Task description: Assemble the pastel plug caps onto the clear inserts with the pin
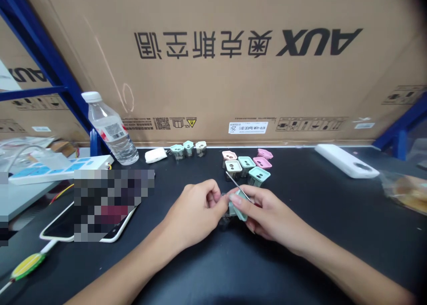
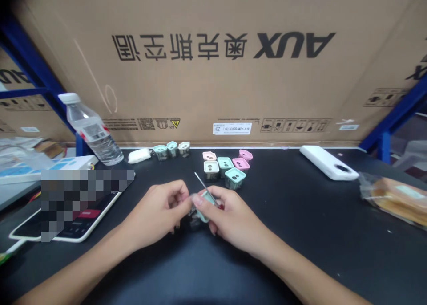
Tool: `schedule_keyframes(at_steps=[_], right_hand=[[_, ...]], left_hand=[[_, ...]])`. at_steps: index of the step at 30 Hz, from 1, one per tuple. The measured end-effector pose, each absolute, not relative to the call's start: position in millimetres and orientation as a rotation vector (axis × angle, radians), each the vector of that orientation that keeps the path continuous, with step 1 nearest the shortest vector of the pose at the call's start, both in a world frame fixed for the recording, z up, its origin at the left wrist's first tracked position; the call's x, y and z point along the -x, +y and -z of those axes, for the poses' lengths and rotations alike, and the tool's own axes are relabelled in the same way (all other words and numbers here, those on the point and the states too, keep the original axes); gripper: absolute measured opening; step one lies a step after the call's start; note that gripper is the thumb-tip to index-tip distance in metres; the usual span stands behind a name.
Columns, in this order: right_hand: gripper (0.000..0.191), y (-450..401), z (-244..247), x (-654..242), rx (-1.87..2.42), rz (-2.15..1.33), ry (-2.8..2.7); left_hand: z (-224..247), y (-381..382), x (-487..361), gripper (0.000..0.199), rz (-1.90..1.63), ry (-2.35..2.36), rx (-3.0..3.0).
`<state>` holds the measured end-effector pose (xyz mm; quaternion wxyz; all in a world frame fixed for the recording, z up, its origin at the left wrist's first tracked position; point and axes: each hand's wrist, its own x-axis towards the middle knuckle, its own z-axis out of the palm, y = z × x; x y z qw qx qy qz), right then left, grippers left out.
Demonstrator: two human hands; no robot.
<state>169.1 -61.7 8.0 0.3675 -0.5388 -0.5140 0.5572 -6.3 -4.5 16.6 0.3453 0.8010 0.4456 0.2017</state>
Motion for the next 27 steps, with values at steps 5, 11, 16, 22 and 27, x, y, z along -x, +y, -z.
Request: schedule_keyframes(at_steps=[5,11,16,22,27], right_hand=[[0.036,-60.4,-5.5,-169.7,1.317,-1.549,-1.137],[0.033,-60.2,-4.7,-168.5,1.24,-1.531,-1.168],[0.035,-60.5,-1.8,-165.7,1.262,-1.512,-1.177],[0.037,-62.8,-0.2,-164.9,1.262,-1.476,-1.14],[0.04,-63.4,-2.3,-166.3,1.268,-1.468,-1.113]], left_hand=[[-14.7,-5.2,6.0,0.033,-0.55,1.184,-2.091],[-14.4,-6.9,5.9,0.034,-0.543,1.237,-2.089],[-10.3,-10.1,2.0,0.032,-0.655,1.25,-2.152],[1.0,-11.5,-3.2,0.032,-0.849,1.231,-2.107],[4.3,-10.5,-5.3,0.035,-0.922,1.222,-2.023]])
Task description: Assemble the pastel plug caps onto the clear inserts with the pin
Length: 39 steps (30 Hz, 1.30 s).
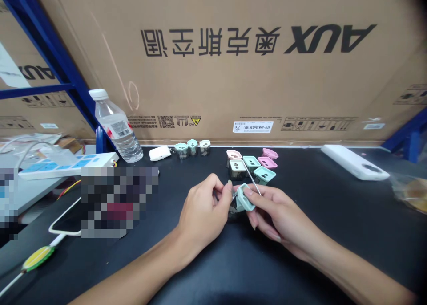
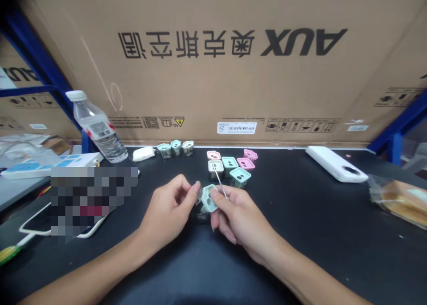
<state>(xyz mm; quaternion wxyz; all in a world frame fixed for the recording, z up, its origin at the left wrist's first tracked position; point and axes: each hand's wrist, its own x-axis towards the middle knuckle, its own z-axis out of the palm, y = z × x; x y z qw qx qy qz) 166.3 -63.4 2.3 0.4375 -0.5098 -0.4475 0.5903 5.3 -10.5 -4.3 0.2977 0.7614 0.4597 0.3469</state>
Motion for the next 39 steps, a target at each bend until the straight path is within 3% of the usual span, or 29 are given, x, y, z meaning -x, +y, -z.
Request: schedule_keyframes(at_steps=[14,39], right_hand=[[0.042,-62.0,5.2,-159.0,1.412,-1.15,-1.155],[0.041,-64.8,6.9,-154.2,1.425,-1.166,-1.151]], left_hand=[[10.6,-7.1,-9.3,0.035,-0.996,1.173,-1.94],[9.8,-6.9,-9.9,0.033,-0.94,1.095,-1.816]])
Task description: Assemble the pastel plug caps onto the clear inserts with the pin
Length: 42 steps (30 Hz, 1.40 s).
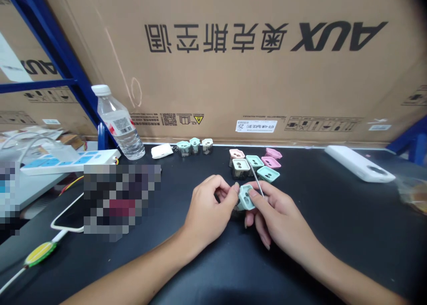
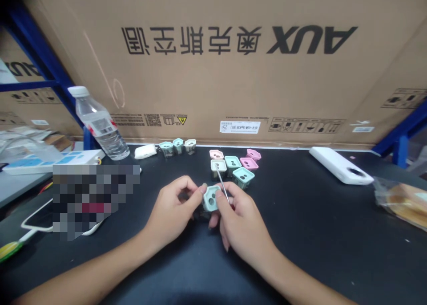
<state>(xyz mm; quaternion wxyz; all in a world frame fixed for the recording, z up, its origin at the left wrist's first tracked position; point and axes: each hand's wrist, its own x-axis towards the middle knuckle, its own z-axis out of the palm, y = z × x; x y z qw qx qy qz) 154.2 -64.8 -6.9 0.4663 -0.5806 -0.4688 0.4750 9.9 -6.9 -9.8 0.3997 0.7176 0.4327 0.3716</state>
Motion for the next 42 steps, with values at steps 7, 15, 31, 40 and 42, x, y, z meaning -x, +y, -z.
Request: schedule_keyframes(at_steps=[7,15,31,40,42], right_hand=[[0.034,-64.2,5.4,-156.3,1.383,-1.207,-1.117],[0.029,-64.5,10.7,-158.0,1.382,-1.207,-1.134],[0.031,-60.9,7.7,-164.0,1.57,-0.986,-1.209],[0.025,-62.2,10.7,-164.3,1.675,-0.889,-1.416],[0.028,-61.6,10.2,-165.7,1.715,-0.863,-1.463]], left_hand=[[11.0,-6.9,-9.5,0.032,-0.921,1.076,-1.795],[12.4,-6.8,-9.1,0.033,-0.884,1.069,-1.808],[11.7,-6.1,-9.5,0.034,-0.891,1.067,-1.907],[12.7,2.8,-3.9,0.04,-0.877,1.063,-1.725],[12.0,3.2,-3.6,0.042,-0.875,1.066,-1.727]])
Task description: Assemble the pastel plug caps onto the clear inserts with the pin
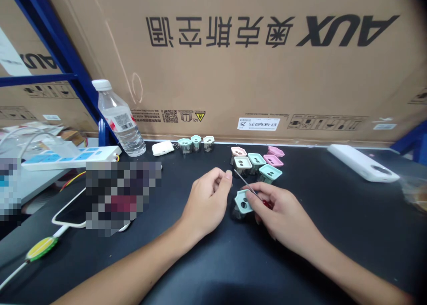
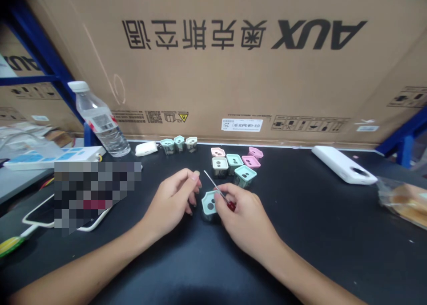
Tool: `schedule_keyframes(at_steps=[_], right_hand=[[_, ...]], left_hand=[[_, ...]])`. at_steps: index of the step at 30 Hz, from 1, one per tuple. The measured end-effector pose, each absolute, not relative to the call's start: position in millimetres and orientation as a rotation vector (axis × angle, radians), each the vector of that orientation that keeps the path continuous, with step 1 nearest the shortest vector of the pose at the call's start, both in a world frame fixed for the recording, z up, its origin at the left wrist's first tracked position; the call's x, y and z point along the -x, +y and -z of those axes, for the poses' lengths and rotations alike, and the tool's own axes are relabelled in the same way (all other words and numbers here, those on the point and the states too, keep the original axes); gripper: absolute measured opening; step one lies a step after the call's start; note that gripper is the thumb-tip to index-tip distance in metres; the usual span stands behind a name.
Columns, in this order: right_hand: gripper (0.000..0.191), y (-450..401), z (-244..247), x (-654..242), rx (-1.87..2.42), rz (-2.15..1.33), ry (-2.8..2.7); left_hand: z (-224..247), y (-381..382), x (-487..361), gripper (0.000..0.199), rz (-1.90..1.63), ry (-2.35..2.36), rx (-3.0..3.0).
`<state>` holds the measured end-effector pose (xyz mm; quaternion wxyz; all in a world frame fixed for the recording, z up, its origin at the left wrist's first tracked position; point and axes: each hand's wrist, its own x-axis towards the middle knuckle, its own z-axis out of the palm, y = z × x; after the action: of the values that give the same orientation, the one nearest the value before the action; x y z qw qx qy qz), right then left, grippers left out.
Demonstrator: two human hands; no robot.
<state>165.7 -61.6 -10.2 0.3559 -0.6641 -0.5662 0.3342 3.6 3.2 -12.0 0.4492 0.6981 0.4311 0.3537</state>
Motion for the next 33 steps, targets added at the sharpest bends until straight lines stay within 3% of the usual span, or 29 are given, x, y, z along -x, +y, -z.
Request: schedule_keyframes(at_steps=[5,10,14,20,25,33], right_hand=[[0.035,-61.2,5.2,-168.8,1.733,-0.86,-1.448],[0.023,-62.7,4.0,-169.0,1.712,-0.735,-1.6],[0.021,-63.4,5.4,-166.7,1.761,-0.648,-1.613],[0.025,-63.2,5.4,-166.1,1.884,-0.454,-1.677],[0.016,-61.7,-0.9,-173.7,1.972,-0.274,-1.748],[0.03,-60.2,-24.5,-200.9,1.784,-0.392,-1.55]], left_hand=[[5.2,8.2,1.5,0.047,-0.708,1.023,-1.794],[-15.5,17.2,20.9,0.034,-0.296,0.865,-1.903],[-23.8,16.3,27.6,0.065,-0.06,0.764,-2.096],[-3.2,11.9,8.2,0.034,-0.347,0.772,-2.341],[6.6,14.9,2.3,0.04,-0.431,0.824,-2.381],[13.9,23.4,-20.3,0.051,-0.45,1.132,-2.531]])
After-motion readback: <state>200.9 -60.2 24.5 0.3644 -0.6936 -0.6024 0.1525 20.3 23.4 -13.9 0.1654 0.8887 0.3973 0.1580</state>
